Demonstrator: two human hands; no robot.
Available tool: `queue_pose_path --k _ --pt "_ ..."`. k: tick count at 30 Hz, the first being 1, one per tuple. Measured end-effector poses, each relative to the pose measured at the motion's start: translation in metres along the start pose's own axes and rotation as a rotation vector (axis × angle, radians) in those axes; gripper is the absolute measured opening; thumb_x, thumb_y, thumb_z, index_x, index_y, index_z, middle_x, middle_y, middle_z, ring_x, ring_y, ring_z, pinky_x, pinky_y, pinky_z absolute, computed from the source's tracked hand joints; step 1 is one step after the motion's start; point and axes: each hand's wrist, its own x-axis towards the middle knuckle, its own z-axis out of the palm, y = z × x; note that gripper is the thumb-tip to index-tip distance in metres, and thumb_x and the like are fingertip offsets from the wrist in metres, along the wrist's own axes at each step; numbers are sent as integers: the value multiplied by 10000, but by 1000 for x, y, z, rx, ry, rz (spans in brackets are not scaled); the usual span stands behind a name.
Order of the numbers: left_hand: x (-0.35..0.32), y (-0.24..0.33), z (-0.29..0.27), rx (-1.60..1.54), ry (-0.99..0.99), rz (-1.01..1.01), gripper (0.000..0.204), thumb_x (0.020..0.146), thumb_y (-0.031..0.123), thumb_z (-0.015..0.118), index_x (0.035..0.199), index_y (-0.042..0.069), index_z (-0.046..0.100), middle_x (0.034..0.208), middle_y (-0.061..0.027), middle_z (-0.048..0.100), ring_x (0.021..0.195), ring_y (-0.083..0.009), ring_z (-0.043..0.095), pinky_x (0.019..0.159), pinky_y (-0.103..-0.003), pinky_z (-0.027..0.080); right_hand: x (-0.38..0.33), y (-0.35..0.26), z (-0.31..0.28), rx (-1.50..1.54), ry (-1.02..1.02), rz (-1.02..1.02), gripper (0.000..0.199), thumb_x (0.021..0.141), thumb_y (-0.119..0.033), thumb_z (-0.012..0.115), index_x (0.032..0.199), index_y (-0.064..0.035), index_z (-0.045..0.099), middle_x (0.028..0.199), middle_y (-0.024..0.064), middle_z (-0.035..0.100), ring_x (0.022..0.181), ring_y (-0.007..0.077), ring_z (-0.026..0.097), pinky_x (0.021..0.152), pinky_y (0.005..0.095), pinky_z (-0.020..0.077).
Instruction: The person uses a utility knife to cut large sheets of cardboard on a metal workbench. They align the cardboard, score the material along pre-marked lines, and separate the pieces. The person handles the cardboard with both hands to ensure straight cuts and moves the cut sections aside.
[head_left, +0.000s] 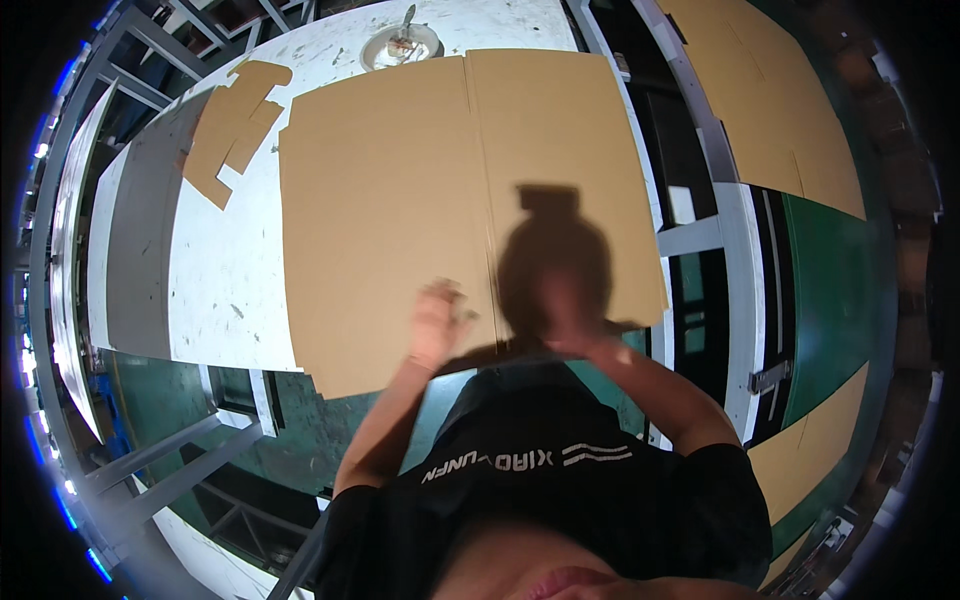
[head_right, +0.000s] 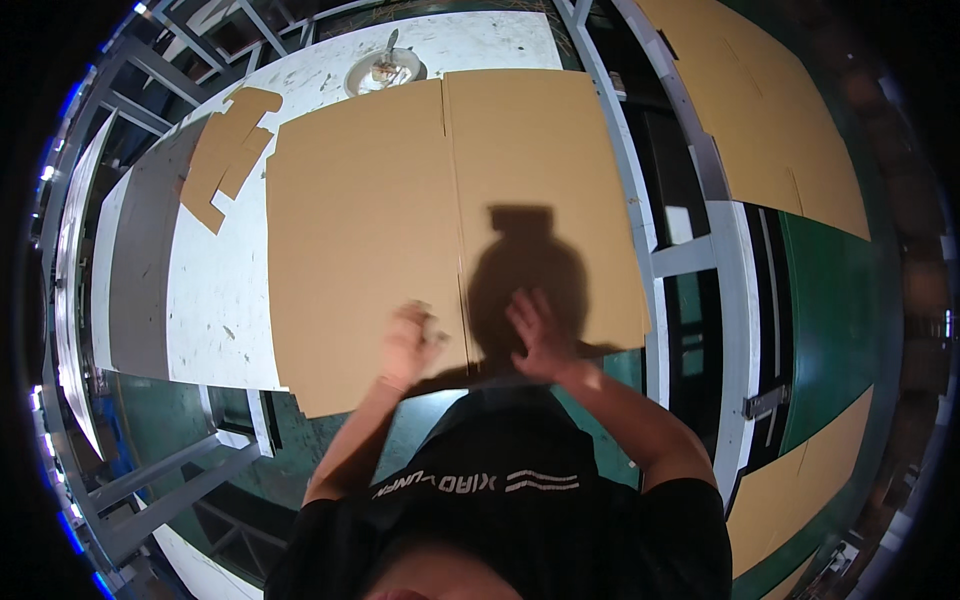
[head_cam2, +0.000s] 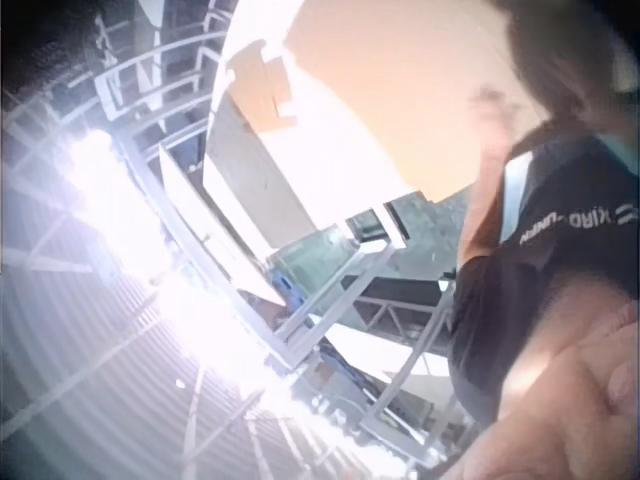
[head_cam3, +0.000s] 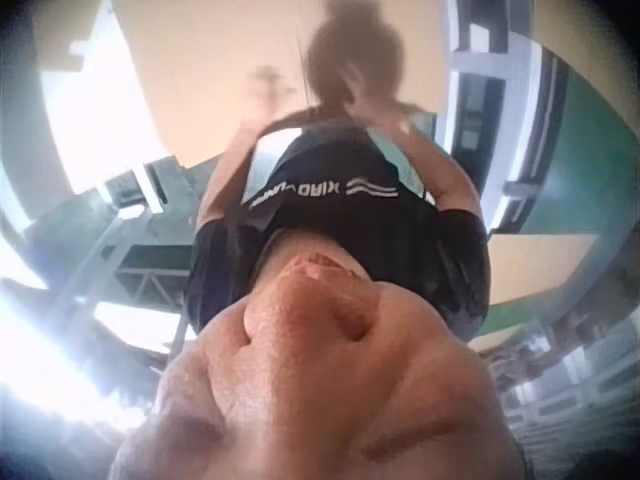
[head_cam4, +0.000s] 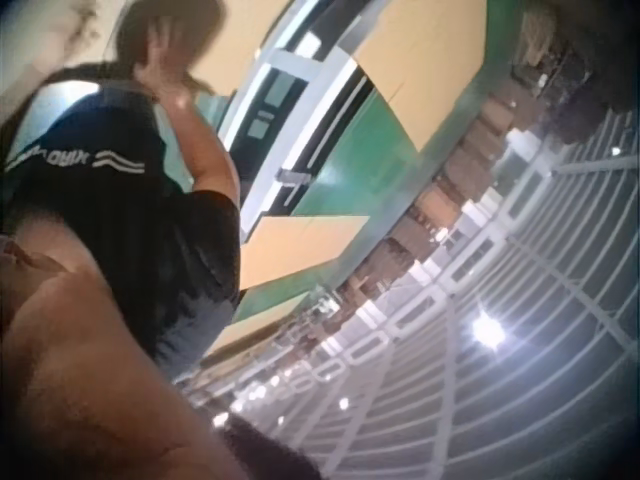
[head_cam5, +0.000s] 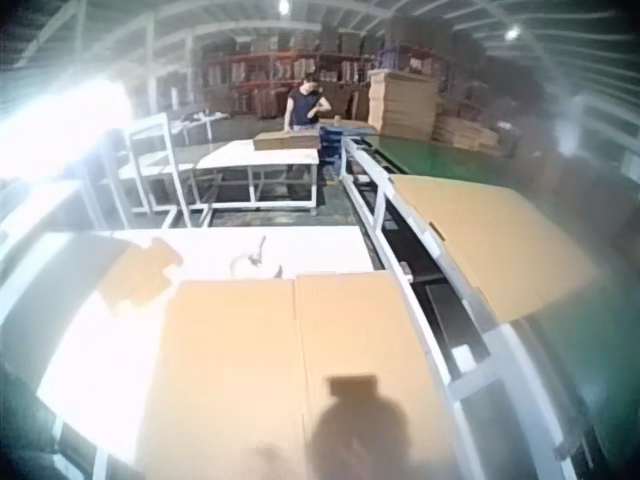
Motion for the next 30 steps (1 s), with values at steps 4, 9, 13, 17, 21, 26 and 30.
queue_pose_path --k 4,9,13,17,21,26,30 --pt "67 -160 -70 624 303 -631 525 802 298 616 1189 -38 502 1297 -251 435 1224 -427 372 1013 -497 308 87 139 -12 -140 403 543 781 713 -461 689 1302 -18 432 1402 254 309 1306 405 276 1050 503 249" --pt "131 -304 -141 395 195 -1056 637 771 598 568 1014 15 646 963 -215 641 938 -361 609 818 -429 476 181 255 -56 489 508 658 580 653 -317 788 1081 19 588 1082 189 592 979 284 578 833 386 462" --pt "130 -321 -176 0 186 -1308 680 813 617 524 1007 -20 660 1055 -168 642 961 -271 611 823 -364 472 201 282 -99 1238 333 842 364 665 -146 811 954 -22 627 819 73 665 719 162 644 662 309 535" --pt "119 -302 -165 -603 281 -1195 690 899 576 407 1247 -10 515 1203 -118 570 1100 -231 530 913 -313 411 211 271 -119 1239 280 928 393 682 -145 810 986 -28 590 892 65 654 763 147 633 676 298 527" --pt "127 -305 -143 -153 268 -1294 737 903 616 332 1186 -26 556 1148 -158 598 1043 -252 558 882 -314 421 215 270 -100 1094 480 874 402 674 -166 822 974 -22 596 875 58 654 741 125 616 673 273 511" --pt "135 -285 -134 169 263 -1349 781 875 659 294 1101 -14 621 1025 -210 640 986 -355 589 843 -394 450 215 270 -93 990 532 887 442 654 -215 834 970 -11 603 866 68 656 732 128 617 669 271 504" --pt "128 -267 -130 423 287 -1215 720 890 617 296 992 -6 643 963 -200 649 962 -383 586 838 -427 446 216 273 -87 932 503 859 472 649 -276 833 960 -1 608 859 78 658 741 141 621 681 272 502"
